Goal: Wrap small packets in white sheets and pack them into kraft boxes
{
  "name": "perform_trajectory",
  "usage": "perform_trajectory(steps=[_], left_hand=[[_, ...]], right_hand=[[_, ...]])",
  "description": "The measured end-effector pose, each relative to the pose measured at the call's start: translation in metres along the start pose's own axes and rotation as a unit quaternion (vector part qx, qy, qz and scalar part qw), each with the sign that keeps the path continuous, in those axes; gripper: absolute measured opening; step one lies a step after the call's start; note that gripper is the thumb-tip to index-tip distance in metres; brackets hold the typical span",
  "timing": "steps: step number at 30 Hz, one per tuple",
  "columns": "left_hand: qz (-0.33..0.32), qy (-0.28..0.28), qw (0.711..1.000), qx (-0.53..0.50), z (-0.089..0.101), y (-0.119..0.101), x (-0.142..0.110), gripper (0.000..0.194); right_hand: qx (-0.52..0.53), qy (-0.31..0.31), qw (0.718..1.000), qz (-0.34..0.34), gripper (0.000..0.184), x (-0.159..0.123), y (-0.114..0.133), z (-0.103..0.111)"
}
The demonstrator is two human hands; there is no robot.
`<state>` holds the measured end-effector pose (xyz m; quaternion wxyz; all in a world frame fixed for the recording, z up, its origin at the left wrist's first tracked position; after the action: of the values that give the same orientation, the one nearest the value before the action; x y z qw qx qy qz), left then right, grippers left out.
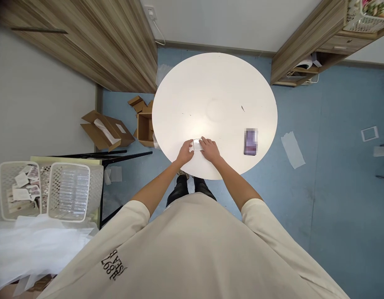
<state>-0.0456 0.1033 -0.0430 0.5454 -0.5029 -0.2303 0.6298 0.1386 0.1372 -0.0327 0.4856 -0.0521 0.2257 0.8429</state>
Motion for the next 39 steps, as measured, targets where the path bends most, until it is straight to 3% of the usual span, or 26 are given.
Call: perform_trajectory(steps=[11,20,39], left_hand=[[-0.021,-0.002,1.0,0.012,-0.001,0.005,0.017,0.056],[-0.026,0.021,0.998,0.06,0.009,-0.011,0.018,0.047],[0.102,0.006,0.995,-0.011,0.014,-0.021,0.022,0.062]], right_hand=[[0.013,-0.001,0.999,0.049,0.056,0.001,-0.012,0.0],[0.019,0.016,0.998,0.052,0.058,0.004,-0.008,0.013],[0.016,0.032,0.996,0.08,0.061,0.006,-0.007,0.011]])
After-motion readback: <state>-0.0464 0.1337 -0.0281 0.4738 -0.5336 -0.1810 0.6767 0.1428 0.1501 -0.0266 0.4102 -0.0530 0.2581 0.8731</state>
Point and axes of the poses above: each hand's wrist, its own x-axis towards the middle knuckle, its own z-axis out of the back of the hand, y = z × x, the point moved 2 cm from there along x, towards the middle knuckle, and after that the axes turned 1 degree about x, right-handed, at the moved point
